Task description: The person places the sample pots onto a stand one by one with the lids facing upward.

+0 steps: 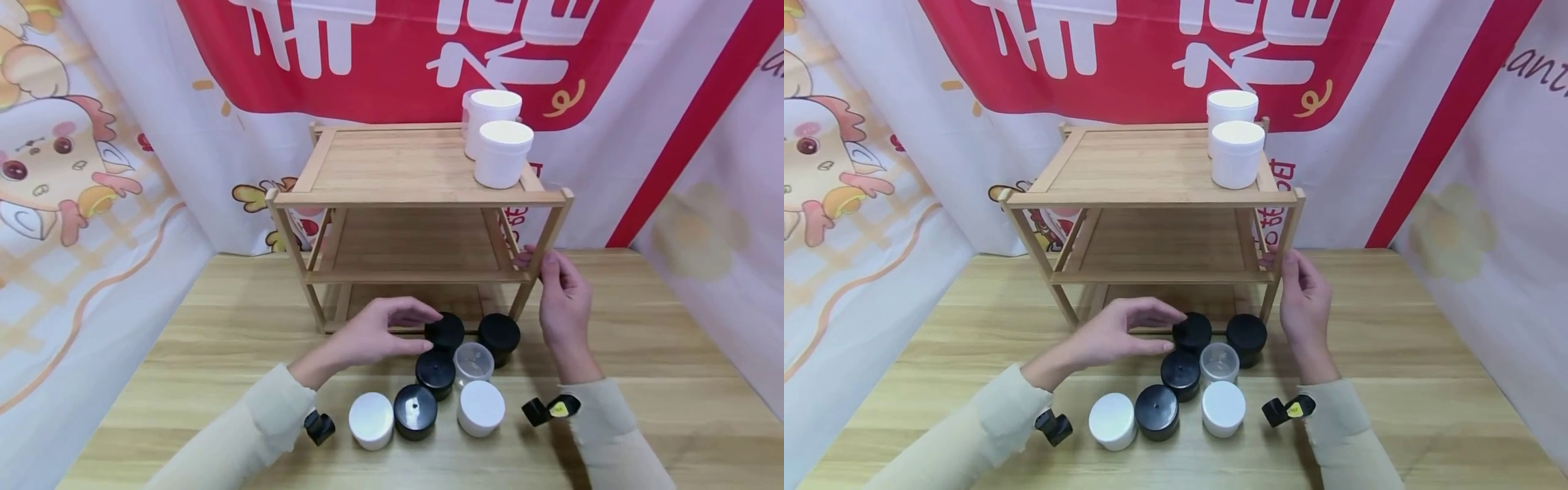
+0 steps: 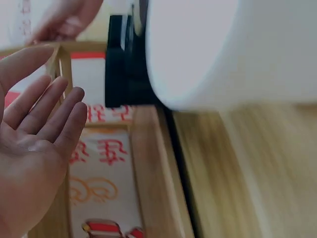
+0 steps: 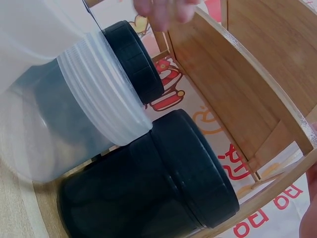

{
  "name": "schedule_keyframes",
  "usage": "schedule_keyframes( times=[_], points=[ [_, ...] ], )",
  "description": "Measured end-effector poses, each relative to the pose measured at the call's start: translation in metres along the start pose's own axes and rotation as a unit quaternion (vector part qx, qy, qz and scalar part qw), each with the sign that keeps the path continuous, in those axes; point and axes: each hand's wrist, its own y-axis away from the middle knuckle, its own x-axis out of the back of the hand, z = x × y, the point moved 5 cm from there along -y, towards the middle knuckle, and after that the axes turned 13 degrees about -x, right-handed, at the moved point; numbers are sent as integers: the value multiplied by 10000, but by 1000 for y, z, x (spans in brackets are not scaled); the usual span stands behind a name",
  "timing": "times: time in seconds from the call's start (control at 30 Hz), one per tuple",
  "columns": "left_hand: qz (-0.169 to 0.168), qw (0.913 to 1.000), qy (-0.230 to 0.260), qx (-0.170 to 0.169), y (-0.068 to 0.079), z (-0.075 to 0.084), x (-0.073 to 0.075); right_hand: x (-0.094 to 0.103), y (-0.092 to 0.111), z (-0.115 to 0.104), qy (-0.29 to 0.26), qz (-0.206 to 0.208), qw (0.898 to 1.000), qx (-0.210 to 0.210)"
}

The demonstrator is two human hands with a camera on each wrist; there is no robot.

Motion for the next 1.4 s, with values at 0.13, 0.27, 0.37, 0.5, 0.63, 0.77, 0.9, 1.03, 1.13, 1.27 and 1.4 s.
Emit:
schedule_keyframes(
  times=[0.13, 0.27, 0.37, 0.5, 0.63, 0.77, 0.9, 1.03, 1.13, 1.27, 1.4],
  points=[
    [36, 9995, -224, 201, 6, -13, 7, -1, -2, -2, 169, 38, 9998, -107],
    [89, 9988, -229, 429, 3, -23, 7, 0, -2, -3, 104, 28, 9999, -99],
    [108, 9981, -163, 578, -1, -31, 5, 1, -1, -1, 152, 65, 9998, -136],
    [109, 9972, -88, 729, -6, -42, 0, 1, 0, 1, 171, 78, 9997, -127],
    [94, 9970, -77, 762, -10, -51, -2, 0, 0, 1, 159, 22, 9998, -83],
    [29, 9970, -17, 769, -14, -57, -4, 0, -1, -1, 222, 48, 9997, -57],
    [27, 9960, 185, 878, -16, -61, -5, 0, -1, -1, 198, -2, 9998, 1],
    [21, 9947, 401, 949, -16, -64, -5, 0, -1, -1, 173, -31, 9998, 13],
    [-51, 9945, 464, 939, -18, -67, -6, 0, -1, -1, 151, -35, 9999, 26],
    [-194, 9947, 386, 929, -22, -69, -6, 0, -1, 0, 54, -61, 9999, 61],
    [-375, 9942, 407, 926, -25, -69, -7, -1, -2, 2, -101, -91, 9999, 103]
  ],
)
